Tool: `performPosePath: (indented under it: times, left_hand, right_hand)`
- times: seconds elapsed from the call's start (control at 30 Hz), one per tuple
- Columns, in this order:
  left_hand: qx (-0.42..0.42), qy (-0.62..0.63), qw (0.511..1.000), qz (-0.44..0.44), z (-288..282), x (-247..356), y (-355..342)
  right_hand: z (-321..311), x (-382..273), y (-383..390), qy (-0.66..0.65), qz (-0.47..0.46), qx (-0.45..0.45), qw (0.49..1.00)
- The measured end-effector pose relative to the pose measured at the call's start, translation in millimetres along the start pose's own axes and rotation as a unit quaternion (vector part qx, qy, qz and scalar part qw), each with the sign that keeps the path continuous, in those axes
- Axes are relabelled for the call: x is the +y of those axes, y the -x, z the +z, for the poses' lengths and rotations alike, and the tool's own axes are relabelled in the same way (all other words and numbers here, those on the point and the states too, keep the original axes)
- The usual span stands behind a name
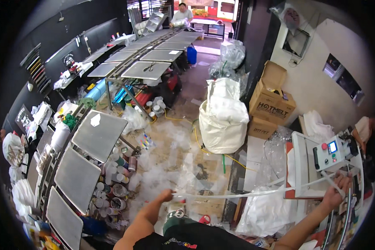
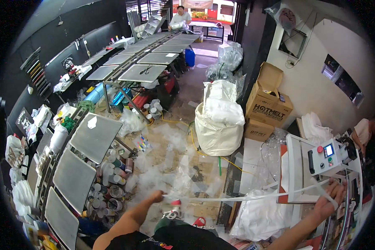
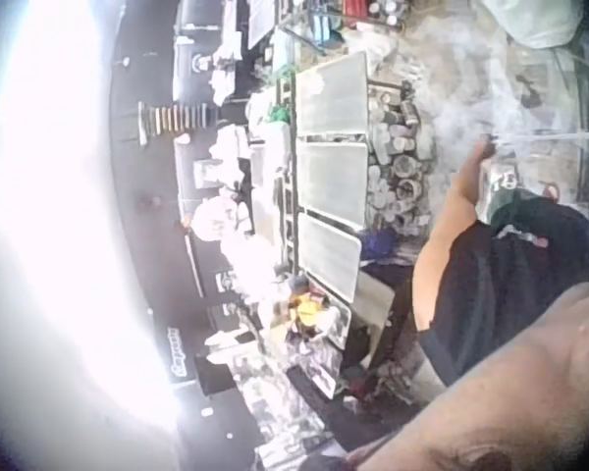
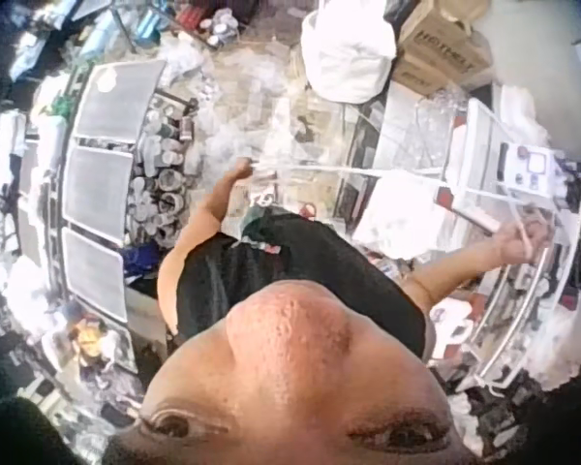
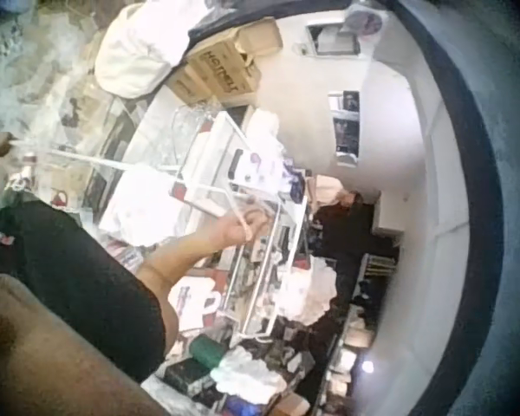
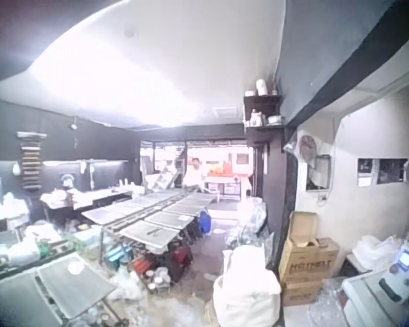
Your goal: The person aligns transfer prints onto tote bags and presses them with a heat press machine. The person then stretches and applies a plastic strip across printing platens before heat pressing additional bags and placing a printed tote bag on the printing station.
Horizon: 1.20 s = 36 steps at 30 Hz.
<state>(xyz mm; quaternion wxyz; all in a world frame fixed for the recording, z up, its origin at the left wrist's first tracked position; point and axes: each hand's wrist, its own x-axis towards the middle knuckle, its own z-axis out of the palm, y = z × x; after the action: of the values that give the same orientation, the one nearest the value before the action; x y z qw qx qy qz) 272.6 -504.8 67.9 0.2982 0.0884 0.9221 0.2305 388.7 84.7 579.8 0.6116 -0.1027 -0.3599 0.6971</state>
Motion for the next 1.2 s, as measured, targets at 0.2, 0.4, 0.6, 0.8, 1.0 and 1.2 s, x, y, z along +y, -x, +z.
performPosePath:
  times: [0.2, 0.4, 0.6, 0.8, 1.0, 1.2]
  left_hand:
    - [0.165, -0.054, 0.975, -0.141, -76, -24, 81]
    - [0.357, -0.012, 0.934, -0.003, -205, 75, 149]
    - [0.304, -0.046, 0.946, 0.100, -242, 193, 199]
    - [0.329, 0.069, 0.912, 0.236, -295, 222, 238]
    - [0.263, 0.152, 0.935, 0.183, -306, 121, 276]
    - [0.167, 0.323, 0.885, 0.291, -285, 76, 277]
  right_hand:
    - [-63, 19, -26, 0.223, 0.147, -0.359, 0.894]
    - [-45, 97, 23, 0.573, -0.042, -0.521, 0.632]
    - [30, 166, 194, 0.269, 0.101, -0.617, 0.733]
    - [103, 172, 341, 0.145, 0.371, -0.747, 0.533]
    - [144, 148, 352, 0.136, 0.403, -0.695, 0.580]
    - [159, 108, 387, 0.154, 0.404, -0.672, 0.602]
